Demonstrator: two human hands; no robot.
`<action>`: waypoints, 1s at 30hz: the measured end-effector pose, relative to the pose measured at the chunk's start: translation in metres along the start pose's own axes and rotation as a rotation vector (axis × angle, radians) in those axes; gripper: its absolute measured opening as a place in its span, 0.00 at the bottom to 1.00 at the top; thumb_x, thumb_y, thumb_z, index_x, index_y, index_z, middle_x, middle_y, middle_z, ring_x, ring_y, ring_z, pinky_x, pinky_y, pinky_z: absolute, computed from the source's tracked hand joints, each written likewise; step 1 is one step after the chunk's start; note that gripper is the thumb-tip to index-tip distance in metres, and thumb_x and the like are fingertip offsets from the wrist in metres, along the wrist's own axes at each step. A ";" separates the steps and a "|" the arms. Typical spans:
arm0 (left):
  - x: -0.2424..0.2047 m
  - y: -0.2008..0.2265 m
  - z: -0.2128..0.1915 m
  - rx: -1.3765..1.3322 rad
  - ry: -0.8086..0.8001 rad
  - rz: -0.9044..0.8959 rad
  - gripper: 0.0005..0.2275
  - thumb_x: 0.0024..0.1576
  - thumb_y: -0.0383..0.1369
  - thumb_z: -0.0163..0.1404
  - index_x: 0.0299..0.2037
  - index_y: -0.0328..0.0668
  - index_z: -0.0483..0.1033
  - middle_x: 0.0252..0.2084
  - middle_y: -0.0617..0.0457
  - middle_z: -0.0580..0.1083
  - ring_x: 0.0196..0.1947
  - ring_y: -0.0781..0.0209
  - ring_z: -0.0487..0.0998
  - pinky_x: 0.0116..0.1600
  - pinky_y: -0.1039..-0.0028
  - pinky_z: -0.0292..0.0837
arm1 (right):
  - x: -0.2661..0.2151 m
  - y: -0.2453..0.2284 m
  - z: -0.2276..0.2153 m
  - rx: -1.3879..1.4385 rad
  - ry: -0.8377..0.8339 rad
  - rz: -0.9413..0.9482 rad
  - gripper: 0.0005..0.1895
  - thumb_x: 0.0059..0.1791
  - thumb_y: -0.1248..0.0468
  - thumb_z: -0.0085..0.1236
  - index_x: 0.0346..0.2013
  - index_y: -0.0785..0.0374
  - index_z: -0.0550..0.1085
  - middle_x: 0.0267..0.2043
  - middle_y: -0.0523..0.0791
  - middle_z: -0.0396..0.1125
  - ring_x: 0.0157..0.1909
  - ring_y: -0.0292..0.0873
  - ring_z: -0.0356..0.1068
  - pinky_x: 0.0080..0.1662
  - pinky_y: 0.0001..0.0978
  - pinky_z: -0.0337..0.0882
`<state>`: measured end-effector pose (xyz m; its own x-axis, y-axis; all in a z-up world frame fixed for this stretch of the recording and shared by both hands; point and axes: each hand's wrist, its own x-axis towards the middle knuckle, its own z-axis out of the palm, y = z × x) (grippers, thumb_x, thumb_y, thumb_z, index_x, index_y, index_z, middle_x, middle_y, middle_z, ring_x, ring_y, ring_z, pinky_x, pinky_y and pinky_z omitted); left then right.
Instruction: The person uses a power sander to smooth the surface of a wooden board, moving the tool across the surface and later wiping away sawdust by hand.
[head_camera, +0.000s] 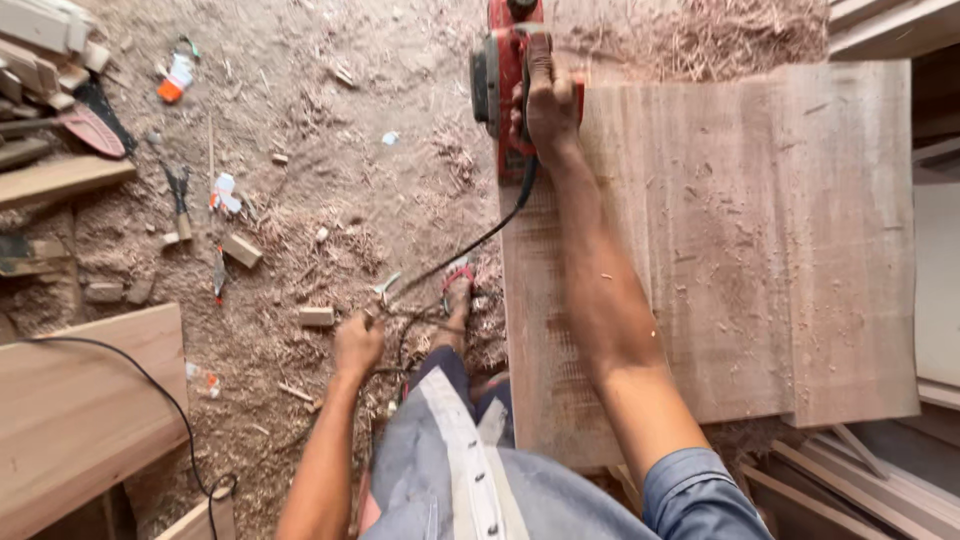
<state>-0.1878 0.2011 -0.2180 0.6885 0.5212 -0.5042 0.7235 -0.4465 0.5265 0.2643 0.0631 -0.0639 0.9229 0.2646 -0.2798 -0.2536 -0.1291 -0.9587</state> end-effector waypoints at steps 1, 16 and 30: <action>0.003 -0.002 0.002 -0.053 0.053 -0.034 0.20 0.68 0.46 0.40 0.34 0.38 0.75 0.29 0.49 0.73 0.24 0.59 0.71 0.25 0.65 0.68 | -0.007 -0.003 -0.005 0.011 -0.039 0.045 0.26 0.53 0.36 0.41 0.32 0.52 0.70 0.18 0.36 0.62 0.15 0.32 0.62 0.17 0.31 0.66; -0.098 0.092 0.003 -0.471 0.133 0.181 0.18 0.69 0.46 0.29 0.45 0.41 0.68 0.21 0.54 0.64 0.16 0.64 0.64 0.17 0.68 0.64 | -0.323 0.017 -0.060 0.046 -0.051 0.156 0.25 0.56 0.39 0.42 0.46 0.57 0.68 0.21 0.38 0.58 0.16 0.31 0.56 0.19 0.26 0.57; -0.199 0.140 0.055 -0.344 0.323 0.736 0.19 0.72 0.41 0.38 0.50 0.27 0.73 0.43 0.34 0.72 0.42 0.42 0.75 0.47 0.59 0.73 | -0.625 0.047 -0.134 -0.266 0.179 0.179 0.25 0.55 0.43 0.43 0.35 0.62 0.71 0.16 0.39 0.60 0.16 0.31 0.60 0.20 0.25 0.60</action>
<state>-0.2214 -0.0053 -0.0817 0.8896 0.3911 0.2360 0.0099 -0.5331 0.8460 -0.2855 -0.2358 0.0732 0.9128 0.0472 -0.4057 -0.3530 -0.4088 -0.8416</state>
